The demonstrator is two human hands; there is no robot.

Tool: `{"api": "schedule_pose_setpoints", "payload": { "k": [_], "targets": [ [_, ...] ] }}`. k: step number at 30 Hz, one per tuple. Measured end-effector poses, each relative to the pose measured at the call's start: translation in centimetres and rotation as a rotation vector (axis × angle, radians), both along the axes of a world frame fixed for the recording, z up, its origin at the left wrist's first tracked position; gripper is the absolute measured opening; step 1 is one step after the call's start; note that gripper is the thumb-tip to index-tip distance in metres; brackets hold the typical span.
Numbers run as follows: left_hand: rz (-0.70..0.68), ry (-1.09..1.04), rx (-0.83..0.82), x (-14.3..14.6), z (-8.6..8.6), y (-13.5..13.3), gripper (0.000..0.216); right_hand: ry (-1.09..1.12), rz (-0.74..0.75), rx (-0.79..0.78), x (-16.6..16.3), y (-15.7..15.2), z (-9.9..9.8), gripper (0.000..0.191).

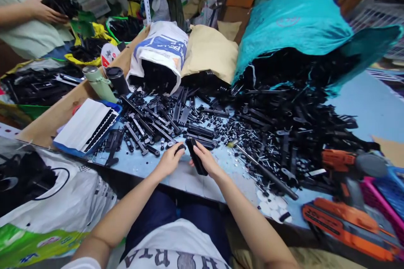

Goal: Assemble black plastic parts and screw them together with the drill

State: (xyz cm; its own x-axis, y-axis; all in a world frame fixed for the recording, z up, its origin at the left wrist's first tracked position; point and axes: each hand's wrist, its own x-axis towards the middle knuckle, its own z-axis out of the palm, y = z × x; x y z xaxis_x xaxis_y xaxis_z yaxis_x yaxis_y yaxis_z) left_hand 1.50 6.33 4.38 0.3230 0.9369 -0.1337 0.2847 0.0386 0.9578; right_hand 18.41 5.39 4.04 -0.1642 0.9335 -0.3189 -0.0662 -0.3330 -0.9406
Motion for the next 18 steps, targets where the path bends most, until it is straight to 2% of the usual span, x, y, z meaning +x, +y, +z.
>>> {"api": "schedule_pose_setpoints", "payload": {
  "k": [2, 11, 14, 18],
  "targets": [
    [0.055, 0.065, 0.075, -0.2, 0.3, -0.4, 0.040, 0.027, 0.014, -0.014, -0.4, -0.4, -0.2, 0.065],
    [0.055, 0.117, 0.444, -0.2, 0.9, -0.9, 0.037, 0.132, -0.043, 0.066, -1.2, -0.8, -0.5, 0.069],
    [0.059, 0.147, 0.495, -0.3, 1.5, -1.1, 0.037, 0.105, -0.034, 0.156, -1.0, -0.6, 0.0, 0.066],
    [0.094, 0.223, 0.573, -0.4, 2.0, -1.9, 0.037, -0.108, 0.101, 0.376, 0.0, -0.4, 0.8, 0.056]
  ]
}}
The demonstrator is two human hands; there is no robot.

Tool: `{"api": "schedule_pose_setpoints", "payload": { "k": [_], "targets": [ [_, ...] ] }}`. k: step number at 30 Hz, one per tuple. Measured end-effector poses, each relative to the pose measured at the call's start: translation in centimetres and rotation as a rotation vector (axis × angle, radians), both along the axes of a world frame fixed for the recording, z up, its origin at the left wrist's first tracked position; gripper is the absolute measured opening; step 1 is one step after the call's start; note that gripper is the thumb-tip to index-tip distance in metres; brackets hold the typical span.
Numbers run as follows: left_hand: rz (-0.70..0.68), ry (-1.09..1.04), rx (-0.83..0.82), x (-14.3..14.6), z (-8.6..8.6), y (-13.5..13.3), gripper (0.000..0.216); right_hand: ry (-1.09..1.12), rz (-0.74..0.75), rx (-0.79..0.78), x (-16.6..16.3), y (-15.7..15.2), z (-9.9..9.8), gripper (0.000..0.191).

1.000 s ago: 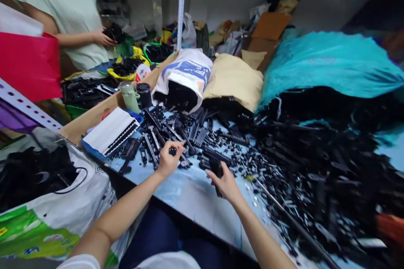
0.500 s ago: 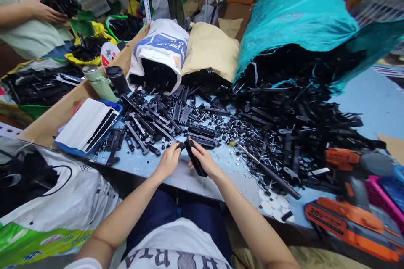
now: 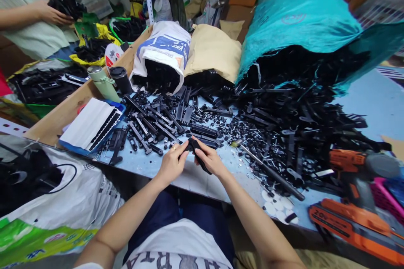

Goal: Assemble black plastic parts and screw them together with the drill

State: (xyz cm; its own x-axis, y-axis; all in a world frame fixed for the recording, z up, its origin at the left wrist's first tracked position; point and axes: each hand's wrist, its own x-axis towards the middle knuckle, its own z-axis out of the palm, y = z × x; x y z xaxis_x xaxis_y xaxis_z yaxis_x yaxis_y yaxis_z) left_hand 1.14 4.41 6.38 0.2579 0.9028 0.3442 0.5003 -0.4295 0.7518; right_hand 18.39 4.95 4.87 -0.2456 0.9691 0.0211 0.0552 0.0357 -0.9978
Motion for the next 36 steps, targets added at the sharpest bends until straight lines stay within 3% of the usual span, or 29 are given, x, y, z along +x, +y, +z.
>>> {"api": "schedule_pose_setpoints", "payload": {
  "k": [3, 8, 11, 14, 17, 21, 24, 29, 32, 34, 36],
  "targets": [
    [0.057, -0.035, 0.063, 0.6, 0.0, -0.7, 0.036, -0.146, 0.028, 0.157, -0.1, -0.2, 0.5, 0.050],
    [0.247, -0.206, 0.235, 2.2, 0.2, -0.9, 0.037, -0.168, -0.150, 0.297, -2.7, -1.5, 0.8, 0.052],
    [0.192, -0.210, 0.252, 2.0, 0.0, -0.6, 0.037, -0.202, -0.136, 0.313, -3.5, -1.8, 0.7, 0.054],
    [0.255, -0.254, 0.084, 1.3, -1.6, -0.9, 0.037, -0.329, -0.001, 0.310, -3.1, -0.9, 0.5, 0.053],
    [0.406, -0.388, -0.212, 0.7, -4.8, -1.7, 0.040, -0.630, 0.179, 0.371, -2.5, 2.3, 0.7, 0.045],
    [0.390, -0.539, -0.485, 0.7, -8.8, -3.3, 0.049, -0.952, 0.023, 0.433, -4.2, 9.5, 1.9, 0.038],
    [0.315, -0.603, -0.602, 1.1, -9.8, -4.4, 0.055, -1.131, -0.023, 0.313, -7.2, 14.6, 2.4, 0.036],
    [0.172, -0.531, -0.719, 0.6, -8.8, -5.2, 0.053, -1.127, 0.025, 0.242, -10.1, 18.3, 3.4, 0.035],
    [0.229, -0.384, -0.575, -0.6, -7.0, -4.8, 0.053, -1.051, -0.056, 0.301, -9.1, 17.3, 4.5, 0.034],
    [0.300, -0.421, -0.486, -1.3, -5.4, -4.0, 0.052, -0.785, -0.147, 0.327, -7.9, 15.4, 5.0, 0.037],
    [0.273, -0.635, -0.564, -1.5, -3.6, -2.7, 0.050, -0.370, -0.215, 0.262, -6.9, 12.7, 5.1, 0.042]
  ]
}}
